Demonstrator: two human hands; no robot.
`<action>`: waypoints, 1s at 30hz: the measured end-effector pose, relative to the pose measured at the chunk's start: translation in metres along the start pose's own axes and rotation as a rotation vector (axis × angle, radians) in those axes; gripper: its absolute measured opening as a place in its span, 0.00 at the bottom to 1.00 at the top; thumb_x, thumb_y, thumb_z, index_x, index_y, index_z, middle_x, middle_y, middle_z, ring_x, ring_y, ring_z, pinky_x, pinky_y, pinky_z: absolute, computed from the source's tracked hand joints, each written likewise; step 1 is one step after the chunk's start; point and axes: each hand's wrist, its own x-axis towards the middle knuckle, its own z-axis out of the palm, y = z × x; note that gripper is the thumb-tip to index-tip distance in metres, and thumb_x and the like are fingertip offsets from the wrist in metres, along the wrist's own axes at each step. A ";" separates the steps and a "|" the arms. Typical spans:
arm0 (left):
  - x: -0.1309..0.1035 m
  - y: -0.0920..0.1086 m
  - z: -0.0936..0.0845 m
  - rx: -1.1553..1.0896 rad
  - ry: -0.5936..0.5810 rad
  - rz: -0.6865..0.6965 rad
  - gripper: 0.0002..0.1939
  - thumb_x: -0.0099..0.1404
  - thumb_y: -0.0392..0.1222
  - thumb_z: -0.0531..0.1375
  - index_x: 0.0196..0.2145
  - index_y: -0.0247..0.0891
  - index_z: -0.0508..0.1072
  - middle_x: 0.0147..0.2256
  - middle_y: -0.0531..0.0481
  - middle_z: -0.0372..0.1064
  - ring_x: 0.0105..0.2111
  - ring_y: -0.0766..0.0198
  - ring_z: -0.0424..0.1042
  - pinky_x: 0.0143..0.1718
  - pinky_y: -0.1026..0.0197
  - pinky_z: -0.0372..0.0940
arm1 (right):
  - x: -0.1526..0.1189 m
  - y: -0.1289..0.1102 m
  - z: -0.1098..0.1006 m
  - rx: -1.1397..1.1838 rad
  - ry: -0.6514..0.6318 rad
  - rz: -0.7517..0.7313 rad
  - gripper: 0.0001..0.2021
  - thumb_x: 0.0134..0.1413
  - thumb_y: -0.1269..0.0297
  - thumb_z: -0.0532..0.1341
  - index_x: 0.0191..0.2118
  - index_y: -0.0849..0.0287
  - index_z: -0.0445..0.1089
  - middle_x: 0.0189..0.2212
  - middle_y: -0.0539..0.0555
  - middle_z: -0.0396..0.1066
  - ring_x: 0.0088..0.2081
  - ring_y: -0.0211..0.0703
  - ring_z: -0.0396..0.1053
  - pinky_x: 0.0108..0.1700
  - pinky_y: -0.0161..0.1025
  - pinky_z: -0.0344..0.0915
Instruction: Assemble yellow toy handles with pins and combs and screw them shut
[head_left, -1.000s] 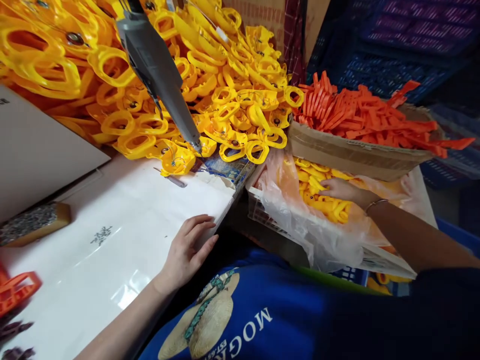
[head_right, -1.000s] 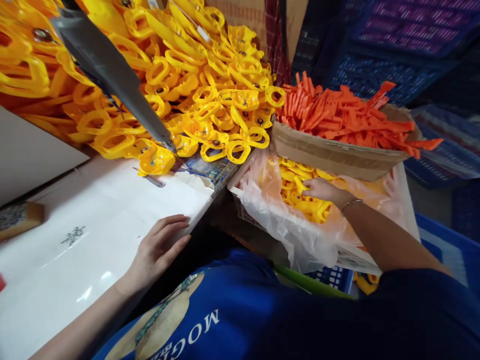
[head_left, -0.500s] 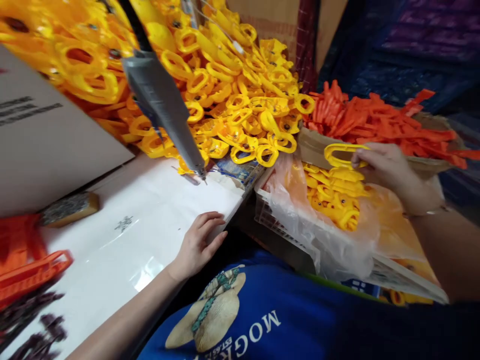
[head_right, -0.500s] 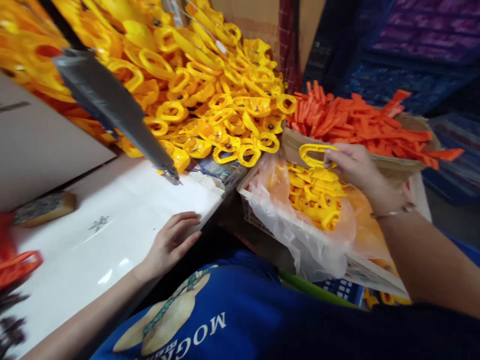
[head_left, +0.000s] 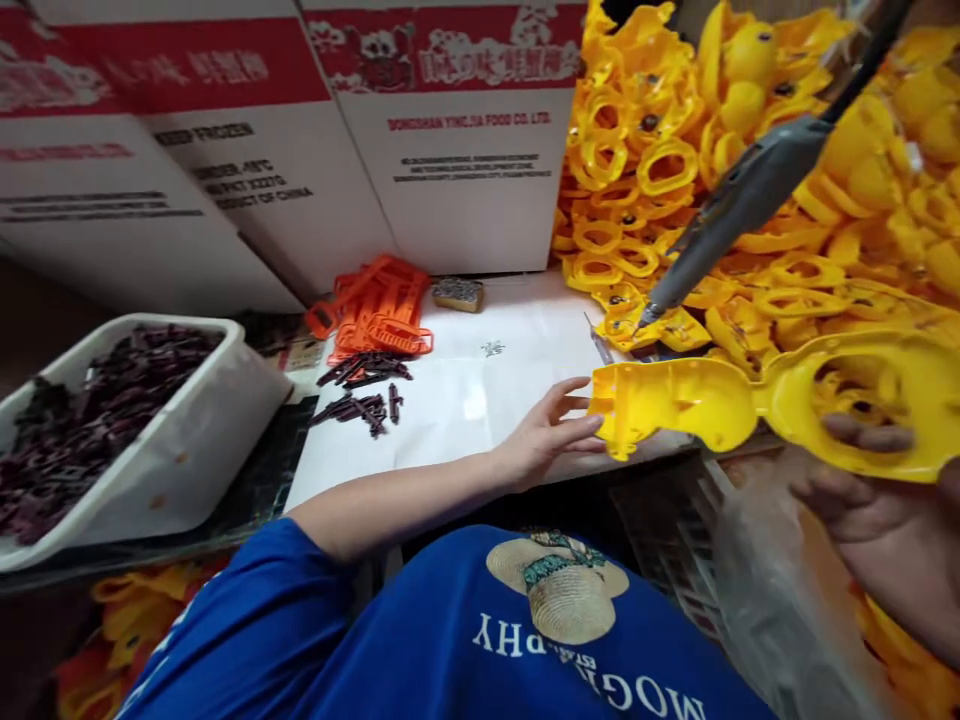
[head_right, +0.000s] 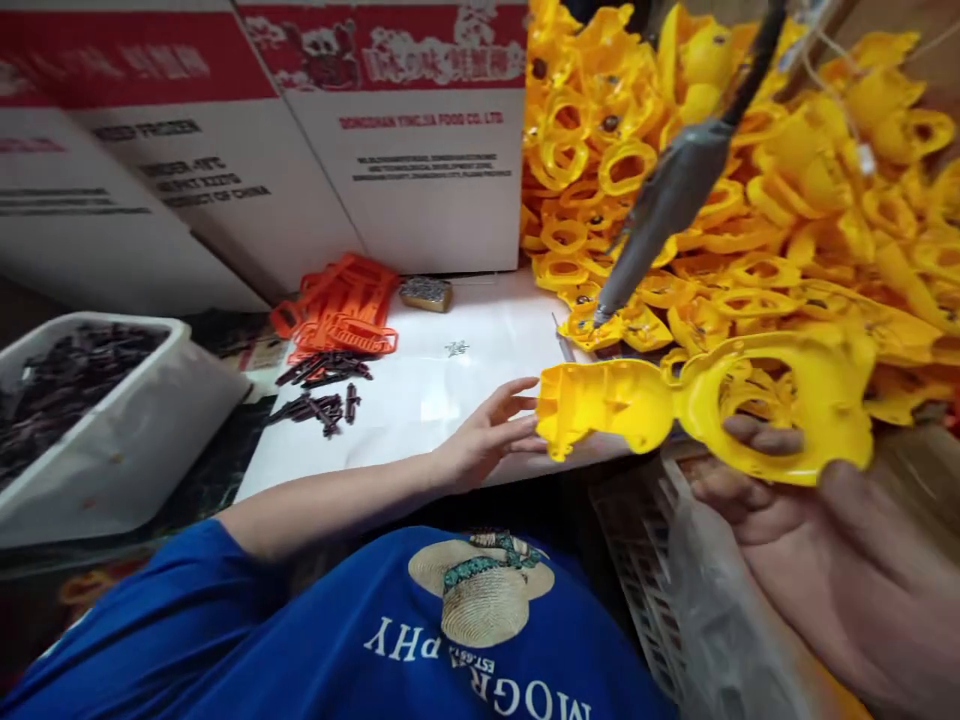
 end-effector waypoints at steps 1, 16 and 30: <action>-0.003 0.002 -0.010 0.026 0.089 0.021 0.37 0.53 0.50 0.76 0.57 0.43 0.69 0.47 0.46 0.70 0.43 0.60 0.76 0.44 0.56 0.74 | -0.005 -0.011 0.013 0.319 -0.062 0.108 0.27 0.63 0.43 0.40 0.59 0.16 0.67 0.57 0.60 0.75 0.46 0.64 0.80 0.50 0.63 0.76; -0.007 0.094 -0.153 0.912 0.501 0.229 0.12 0.52 0.33 0.61 0.34 0.33 0.81 0.33 0.48 0.77 0.35 0.59 0.76 0.45 0.57 0.71 | 0.024 -0.076 0.141 0.316 -1.151 0.030 0.27 0.60 0.36 0.61 0.32 0.59 0.74 0.29 0.53 0.75 0.22 0.34 0.65 0.26 0.34 0.62; -0.100 0.128 -0.177 1.482 0.902 0.374 0.10 0.67 0.40 0.61 0.36 0.33 0.81 0.30 0.50 0.75 0.29 0.65 0.69 0.34 0.63 0.62 | 0.110 -0.215 0.232 -0.160 -0.538 -1.129 0.11 0.66 0.66 0.58 0.40 0.57 0.79 0.39 0.57 0.82 0.40 0.47 0.77 0.40 0.39 0.66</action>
